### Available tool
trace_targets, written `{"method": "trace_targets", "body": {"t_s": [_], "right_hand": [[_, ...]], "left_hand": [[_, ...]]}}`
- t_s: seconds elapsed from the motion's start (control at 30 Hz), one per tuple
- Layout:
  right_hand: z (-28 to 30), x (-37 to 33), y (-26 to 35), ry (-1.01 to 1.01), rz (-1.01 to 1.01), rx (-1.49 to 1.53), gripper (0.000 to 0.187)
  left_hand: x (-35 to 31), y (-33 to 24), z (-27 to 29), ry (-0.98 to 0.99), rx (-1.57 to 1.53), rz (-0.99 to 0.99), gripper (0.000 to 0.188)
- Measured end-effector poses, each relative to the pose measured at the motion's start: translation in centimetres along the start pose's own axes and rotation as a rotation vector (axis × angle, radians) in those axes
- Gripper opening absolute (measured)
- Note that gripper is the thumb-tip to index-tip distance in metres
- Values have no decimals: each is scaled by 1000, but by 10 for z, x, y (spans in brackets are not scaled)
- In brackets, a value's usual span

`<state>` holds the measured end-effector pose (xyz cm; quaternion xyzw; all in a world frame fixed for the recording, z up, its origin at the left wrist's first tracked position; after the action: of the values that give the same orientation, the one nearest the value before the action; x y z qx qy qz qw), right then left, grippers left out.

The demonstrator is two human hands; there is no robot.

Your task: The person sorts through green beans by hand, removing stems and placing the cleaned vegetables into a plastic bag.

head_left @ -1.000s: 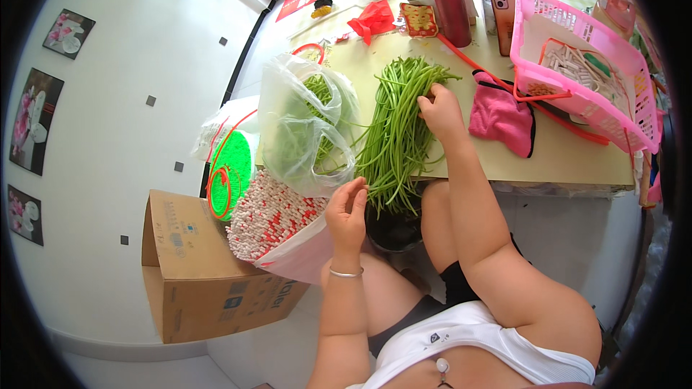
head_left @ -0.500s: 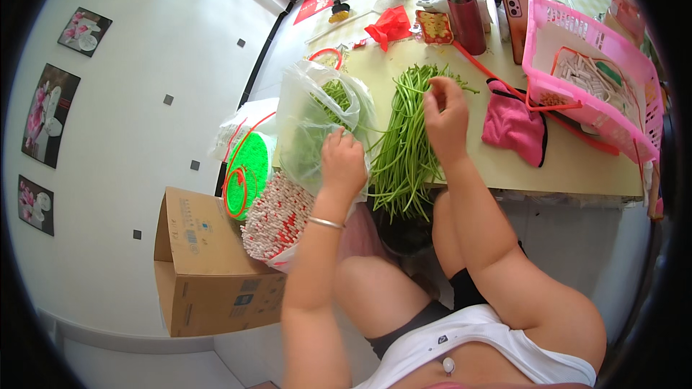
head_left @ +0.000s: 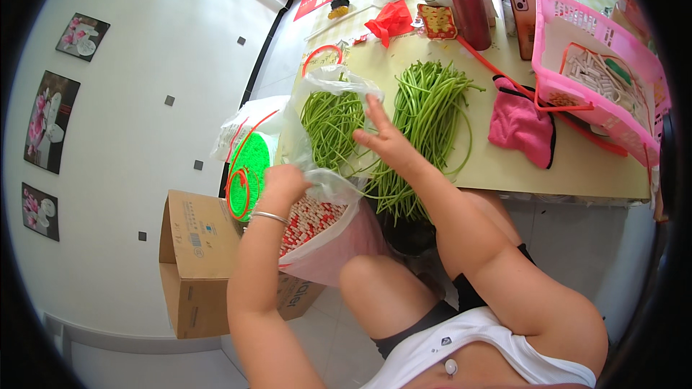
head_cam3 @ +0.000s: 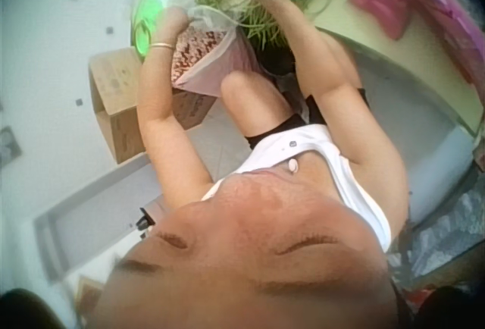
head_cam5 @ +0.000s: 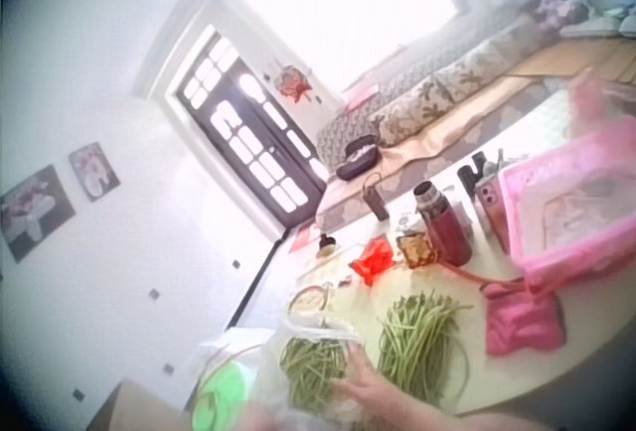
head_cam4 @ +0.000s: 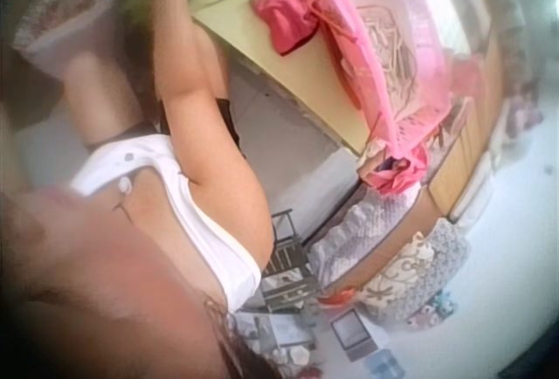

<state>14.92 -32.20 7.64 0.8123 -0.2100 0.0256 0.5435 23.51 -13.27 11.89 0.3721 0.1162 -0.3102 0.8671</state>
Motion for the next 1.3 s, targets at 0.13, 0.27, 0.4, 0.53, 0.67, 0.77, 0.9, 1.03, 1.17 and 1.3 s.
{"method": "trace_targets", "body": {"t_s": [0.13, 0.27, 0.4, 0.53, 0.67, 0.77, 0.9, 1.03, 1.17, 1.3], "right_hand": [[5, -2, 20, -10, 24, 216, 87], [7, -3, 20, 27, 68, 162, 80], [-1, -5, 30, 68, 114, 112, 73], [5, -5, 39, 55, 128, 77, 69], [6, -4, 35, 61, 148, -21, 68], [-4, -5, 33, 92, 144, -27, 65], [-2, -5, 31, 104, 173, -74, 61], [-13, -4, 32, 146, 145, -49, 59], [-14, -6, 29, 167, 101, -40, 58], [-14, -6, 31, 150, 89, -19, 58]], "left_hand": [[-4, 79, -10, -84, 26, 233, 23], [-15, 4, 103, -513, -165, 24, 25], [-28, -80, 139, -827, -581, -653, 26], [38, -69, 88, -535, -665, -408, 22], [75, 20, 38, -126, -287, 197, 27], [66, 74, 53, -407, -154, 498, 28], [103, 44, 58, -116, -554, 269, 23], [142, 27, 52, -321, -811, 25, 24], [171, 46, 36, -565, -657, 178, 31], [194, 64, 2, -411, -791, 305, 33]]}}
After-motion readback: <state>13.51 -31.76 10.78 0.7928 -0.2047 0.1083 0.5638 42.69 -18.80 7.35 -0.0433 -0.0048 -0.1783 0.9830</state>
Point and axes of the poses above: each hand's wrist, its own x-axis towards the middle knuckle, its own z-axis out of the back of the hand, y = z × x, the point moved 10 cm from there along x, towards the middle knuckle, and after that the axes turned 4 degrees about -z, right-handed, at the moved point
